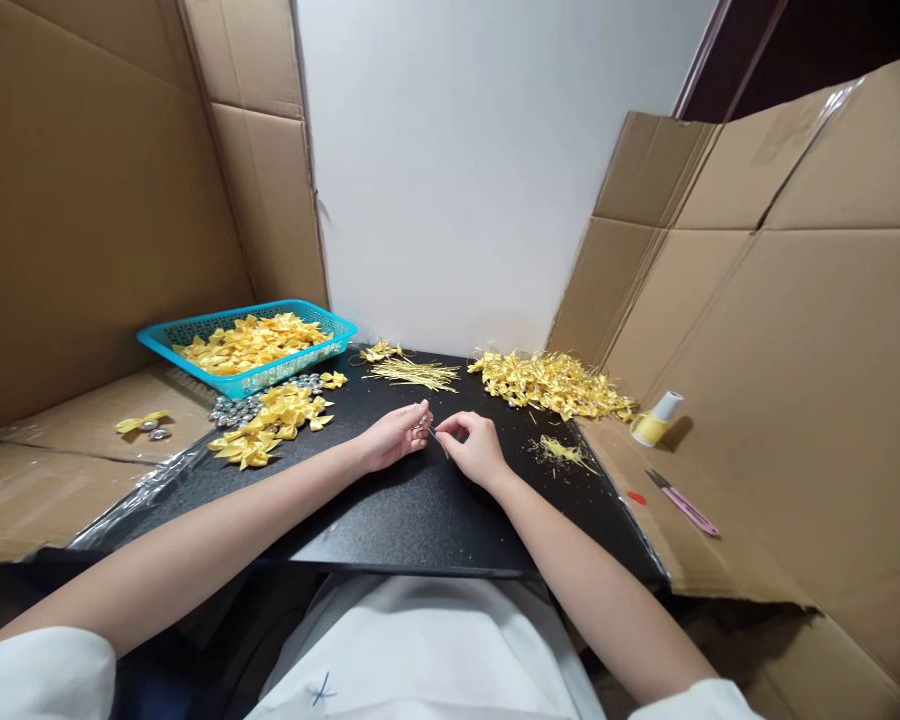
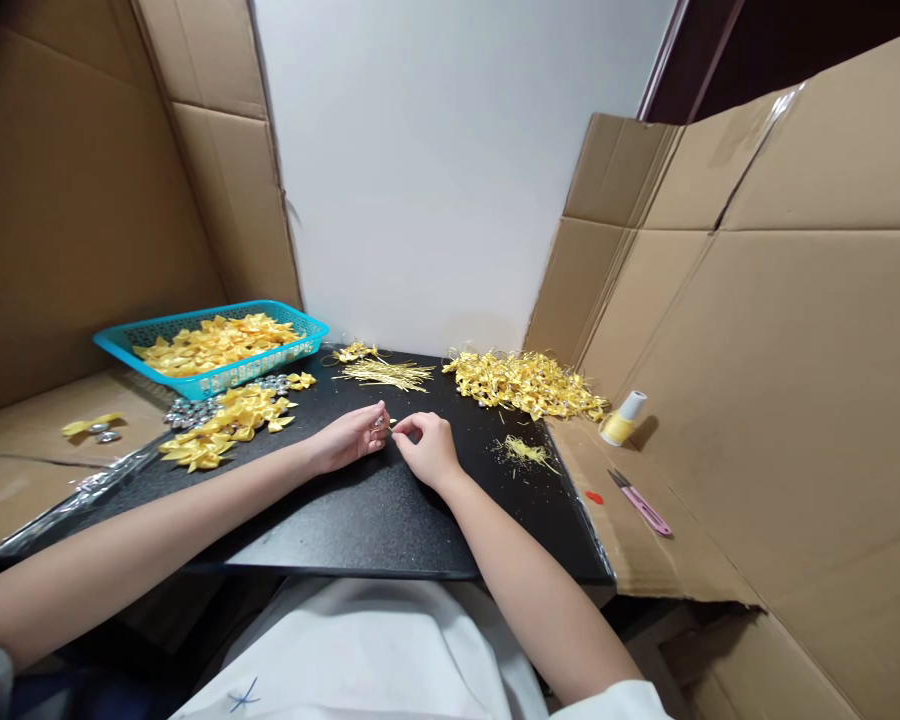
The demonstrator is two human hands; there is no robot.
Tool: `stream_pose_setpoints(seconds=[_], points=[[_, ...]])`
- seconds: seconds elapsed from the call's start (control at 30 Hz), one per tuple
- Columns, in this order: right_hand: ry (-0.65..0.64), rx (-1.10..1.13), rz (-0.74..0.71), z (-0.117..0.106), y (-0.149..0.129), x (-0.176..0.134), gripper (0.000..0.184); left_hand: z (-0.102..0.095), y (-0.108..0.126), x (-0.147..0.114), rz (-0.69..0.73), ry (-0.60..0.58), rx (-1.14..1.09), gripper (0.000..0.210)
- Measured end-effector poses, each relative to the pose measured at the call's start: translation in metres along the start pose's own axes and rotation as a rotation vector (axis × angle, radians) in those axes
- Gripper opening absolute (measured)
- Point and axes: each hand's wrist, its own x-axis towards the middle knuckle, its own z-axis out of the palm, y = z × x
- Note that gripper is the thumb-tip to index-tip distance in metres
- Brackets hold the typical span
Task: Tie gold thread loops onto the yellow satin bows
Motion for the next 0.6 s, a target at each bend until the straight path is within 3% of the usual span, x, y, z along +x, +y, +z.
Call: stream_pose_setpoints(seconds=[0.2,0.43,0.5,0.6], points=[[-0.009,0.039,0.023,0.002,0.003,0.0,0.007,0.0,-0.001,-0.001,0.034,-0.031,0.03,0.039],[-0.092,0.298,0.139,0.006,0.011,0.001,0.011,0.005,0.003,-0.005,-0.004,-0.048,0.074,0.035],[-0.096,0.373,0.186,0.007,0.011,0.002,0.014,0.006,0.005,-0.007,0.064,-0.024,0.119,0.027],[-0.082,0.485,0.252,0.009,0.011,0.004,0.019,0.006,0.006,-0.009,0.275,0.012,0.298,0.016]])
